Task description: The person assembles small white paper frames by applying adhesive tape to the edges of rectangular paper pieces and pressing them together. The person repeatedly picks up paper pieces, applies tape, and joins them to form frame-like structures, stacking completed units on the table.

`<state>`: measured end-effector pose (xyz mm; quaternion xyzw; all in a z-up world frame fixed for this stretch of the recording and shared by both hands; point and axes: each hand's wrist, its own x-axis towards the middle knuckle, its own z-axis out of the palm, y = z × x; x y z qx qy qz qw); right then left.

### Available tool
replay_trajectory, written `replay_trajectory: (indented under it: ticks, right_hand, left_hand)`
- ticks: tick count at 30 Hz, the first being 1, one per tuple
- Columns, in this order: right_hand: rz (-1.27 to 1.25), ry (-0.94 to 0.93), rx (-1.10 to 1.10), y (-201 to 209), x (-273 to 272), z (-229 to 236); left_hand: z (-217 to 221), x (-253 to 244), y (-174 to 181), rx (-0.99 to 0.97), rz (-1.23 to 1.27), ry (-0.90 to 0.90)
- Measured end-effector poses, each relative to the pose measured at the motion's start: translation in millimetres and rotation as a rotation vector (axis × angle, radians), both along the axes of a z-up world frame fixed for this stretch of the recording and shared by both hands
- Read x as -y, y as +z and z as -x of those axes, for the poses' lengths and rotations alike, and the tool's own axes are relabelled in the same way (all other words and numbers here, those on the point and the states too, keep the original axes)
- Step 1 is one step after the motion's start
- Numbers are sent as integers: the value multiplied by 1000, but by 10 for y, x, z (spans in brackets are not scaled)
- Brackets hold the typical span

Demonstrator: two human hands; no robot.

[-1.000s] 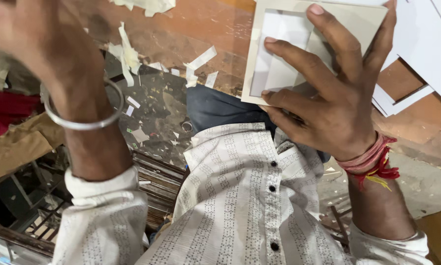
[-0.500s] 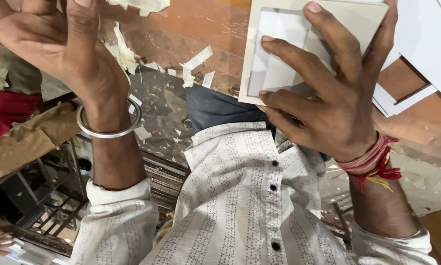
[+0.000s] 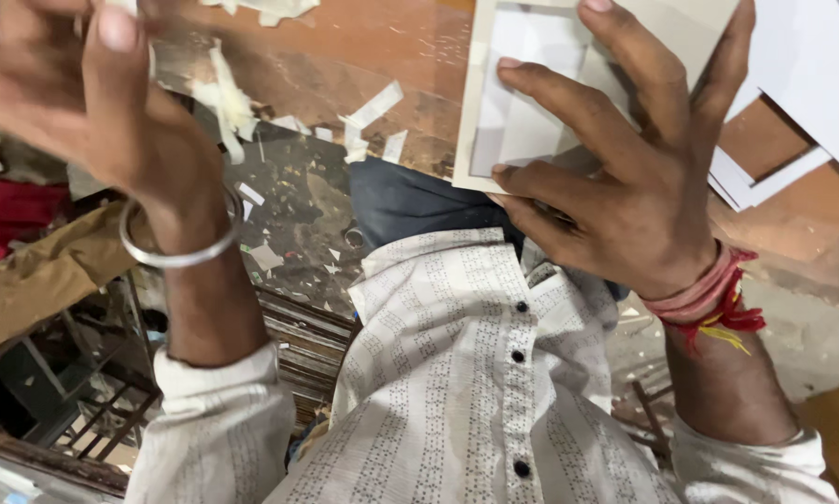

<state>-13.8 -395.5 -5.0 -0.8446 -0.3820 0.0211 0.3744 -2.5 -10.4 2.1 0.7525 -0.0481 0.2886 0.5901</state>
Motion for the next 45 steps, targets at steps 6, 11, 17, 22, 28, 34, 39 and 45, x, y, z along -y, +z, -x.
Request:
replay_trajectory:
  ticks: [6, 11, 17, 22, 28, 34, 39, 45]
  right_hand:
    - [-9, -64, 41, -83, -200, 91]
    - [11, -76, 42, -70, -284, 281]
    - [139, 11, 27, 120, -32, 98]
    - [200, 54, 5, 251, 298, -51]
    - [209, 101, 31, 233, 350, -99]
    - [281, 91, 134, 190, 411, -52]
    - [202, 72, 146, 140, 448, 0]
    - [112, 69, 109, 62, 335, 28]
  left_hand:
    - [543, 1015, 52, -129, 89, 21]
    - [837, 1532, 14, -171, -109, 29]
    - [975, 1538, -107, -190, -170, -40]
    - [1053, 1472, -89, -244, -176, -97]
    - [1051, 1455, -120, -233, -256, -92]
    - [1098, 1383, -138, -277, -262, -62]
    - [1013, 1446, -125, -234, -274, -37]
    - [907, 1617, -48, 169, -49, -24]
